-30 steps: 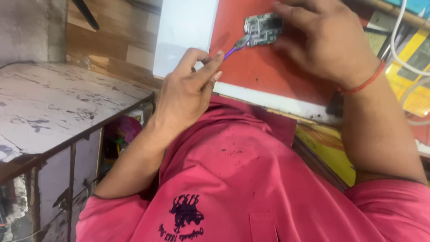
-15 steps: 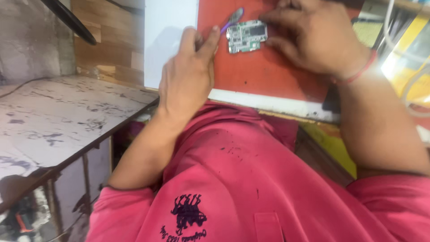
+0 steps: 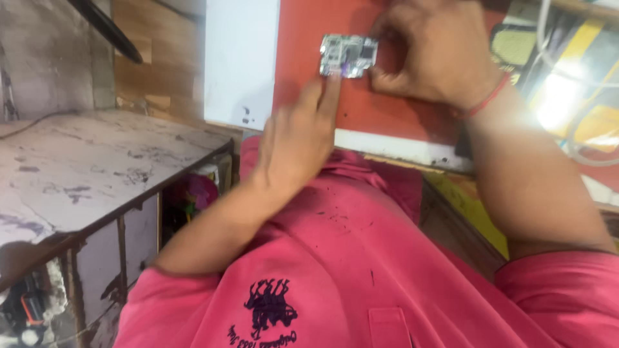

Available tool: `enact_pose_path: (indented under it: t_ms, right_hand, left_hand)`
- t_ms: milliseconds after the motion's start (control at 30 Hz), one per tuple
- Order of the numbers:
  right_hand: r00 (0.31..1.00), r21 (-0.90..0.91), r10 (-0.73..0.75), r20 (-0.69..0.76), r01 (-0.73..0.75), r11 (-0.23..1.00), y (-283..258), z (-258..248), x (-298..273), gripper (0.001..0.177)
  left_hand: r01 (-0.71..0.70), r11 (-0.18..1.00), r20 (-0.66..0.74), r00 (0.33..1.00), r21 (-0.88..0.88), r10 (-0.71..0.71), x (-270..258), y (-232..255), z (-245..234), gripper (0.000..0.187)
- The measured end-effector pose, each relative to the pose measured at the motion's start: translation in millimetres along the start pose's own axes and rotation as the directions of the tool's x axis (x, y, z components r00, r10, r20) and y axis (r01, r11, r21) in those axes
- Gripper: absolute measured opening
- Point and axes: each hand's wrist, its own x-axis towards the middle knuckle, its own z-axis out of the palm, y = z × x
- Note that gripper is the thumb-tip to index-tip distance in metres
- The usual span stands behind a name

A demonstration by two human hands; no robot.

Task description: The person uses a purple toothbrush to scrub a small green circuit board placed on a red mat. They hold the board with one hand while brushing its surface with the other, occasionally flipping it over to clean different areas.

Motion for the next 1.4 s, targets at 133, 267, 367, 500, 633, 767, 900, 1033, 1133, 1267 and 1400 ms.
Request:
enact_pose_path:
  t_ms: [133,267,367,500,633,767,900,1033,1133,1267,1400]
  right_hand:
    - [0.999,-0.048,-0.026,-0.038,0.025,0.999,5.5,7.1,-10.4,0.034]
    - [1.000,0.009,0.011,-0.019,-0.010,1.000,10.3,5.3,-5.2,0.027]
    - [0.998,-0.021,-0.039,-0.042,0.038,0.999,7.7,6.2,-8.1,0.027]
    - [0.996,-0.038,-0.060,-0.064,0.058,0.998,11.7,7.6,-9.3,0.022]
    - [0.997,-0.008,-0.050,-0.059,0.050,0.999,10.6,11.6,-7.6,0.023]
    - [1.000,0.002,-0.004,-0.014,0.004,1.000,11.9,7.9,-9.3,0.019]
    - [0.999,0.003,-0.036,-0.036,0.036,0.999,7.5,9.3,-6.4,0.024]
    - [0.999,0.008,-0.044,-0.015,0.044,0.999,8.1,6.5,-7.5,0.024]
    - [1.000,-0.028,-0.006,-0.015,0.006,1.000,5.3,8.7,-6.2,0.026]
    - [0.999,-0.036,0.042,-0.033,-0.043,0.998,4.6,9.7,-7.5,0.026]
    - [0.993,-0.065,0.042,-0.112,-0.049,0.997,-2.1,15.9,-6.2,0.021]
  left_hand:
    - [0.021,0.997,0.063,0.998,0.073,-0.025,10.0,4.8,-17.0,0.054]
    - [0.008,0.999,0.041,0.999,-0.036,-0.006,16.4,12.1,-22.7,0.049]
    - [0.074,0.996,0.000,0.997,-0.056,-0.074,8.2,2.7,-12.6,0.040]
    - [-0.067,0.995,0.108,0.992,0.071,0.059,-6.7,-16.9,13.7,0.056]
    - [0.005,1.000,0.082,0.997,0.001,-0.005,-8.9,-13.5,9.3,0.050]
    - [-0.023,1.000,0.106,0.994,-0.003,0.023,11.7,0.9,-11.4,0.052]
    - [0.123,0.990,0.006,0.992,-0.070,-0.123,9.9,-3.1,-15.5,0.039]
    - [-0.098,0.994,0.009,0.995,-0.046,0.098,8.1,-6.8,-0.7,0.047]
    - [0.024,0.994,-0.044,0.999,-0.103,-0.029,-0.3,-12.2,-3.4,0.042]
    - [0.046,0.986,-0.032,0.998,-0.161,-0.052,-3.1,-18.4,-16.8,0.039]
    - [0.131,0.978,-0.088,0.985,-0.164,-0.146,-15.5,-18.5,-16.9,0.036]
